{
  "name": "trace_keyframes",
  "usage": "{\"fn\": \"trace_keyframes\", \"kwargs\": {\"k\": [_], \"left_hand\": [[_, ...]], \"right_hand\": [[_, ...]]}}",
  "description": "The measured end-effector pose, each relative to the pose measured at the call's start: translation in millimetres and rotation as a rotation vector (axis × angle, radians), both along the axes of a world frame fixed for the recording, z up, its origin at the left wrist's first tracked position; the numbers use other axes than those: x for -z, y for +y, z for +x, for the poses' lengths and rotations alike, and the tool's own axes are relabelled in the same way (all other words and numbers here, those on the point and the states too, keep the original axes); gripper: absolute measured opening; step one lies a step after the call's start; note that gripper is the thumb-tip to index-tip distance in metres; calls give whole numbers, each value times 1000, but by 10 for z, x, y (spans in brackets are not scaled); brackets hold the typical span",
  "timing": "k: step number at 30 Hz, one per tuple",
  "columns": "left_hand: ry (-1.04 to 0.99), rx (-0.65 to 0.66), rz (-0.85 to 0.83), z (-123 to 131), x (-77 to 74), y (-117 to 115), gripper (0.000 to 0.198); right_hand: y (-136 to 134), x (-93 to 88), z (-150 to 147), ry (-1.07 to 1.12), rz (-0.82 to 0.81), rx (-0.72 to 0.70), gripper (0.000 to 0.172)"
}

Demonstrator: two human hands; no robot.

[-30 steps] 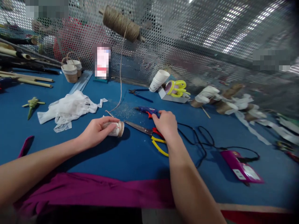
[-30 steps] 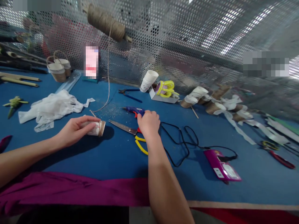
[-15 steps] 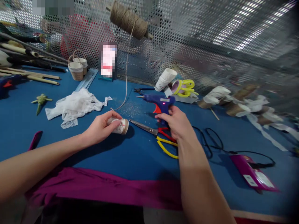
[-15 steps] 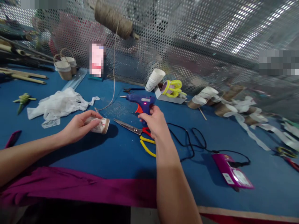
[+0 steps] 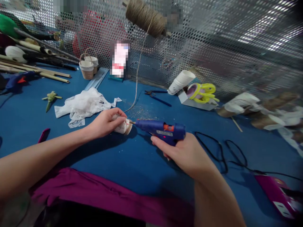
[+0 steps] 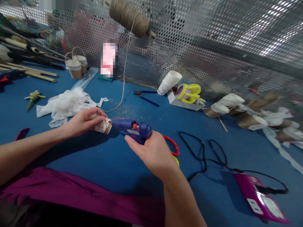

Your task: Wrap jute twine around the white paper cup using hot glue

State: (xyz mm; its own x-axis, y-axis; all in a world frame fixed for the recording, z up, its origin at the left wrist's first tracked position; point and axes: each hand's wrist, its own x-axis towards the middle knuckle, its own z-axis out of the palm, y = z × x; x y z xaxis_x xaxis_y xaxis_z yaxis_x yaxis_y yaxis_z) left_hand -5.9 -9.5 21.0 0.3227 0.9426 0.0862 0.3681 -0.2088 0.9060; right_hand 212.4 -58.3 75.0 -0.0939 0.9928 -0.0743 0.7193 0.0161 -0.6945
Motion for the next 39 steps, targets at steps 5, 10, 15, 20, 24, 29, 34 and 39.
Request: {"fn": "trace_keyframes", "kwargs": {"k": [5,10,15,20,24,29,34,39], "left_hand": [[22,-1,-13,10,-3,-2,26],[11,0,-30,20,10,-1,26],[11,-20,-23,30,-6,-5,24],[24,-34,-3,45,-14,-4,23],[37,-40,-2,44,-9,-8,23],[33,-43,-12,44,-17,-16,23],[25,-42,-23,50,-29,-23,23],[29,-44,-16,46,-19,-20,25]], "right_hand": [[-29,17,-39,-28,65,-42,14],[-32,-11,-60,-83,78,-50,22],[-38,-4,-55,-78,83,-48,22],[-51,-8,-55,-85,67,-52,21],[-57,-22,-64,-87,73,-64,19],[-67,-17,-60,-96,91,-66,20],[-83,-15,-56,-127,96,-59,22],[-72,-14,-66,-136,96,-45,24]]}}
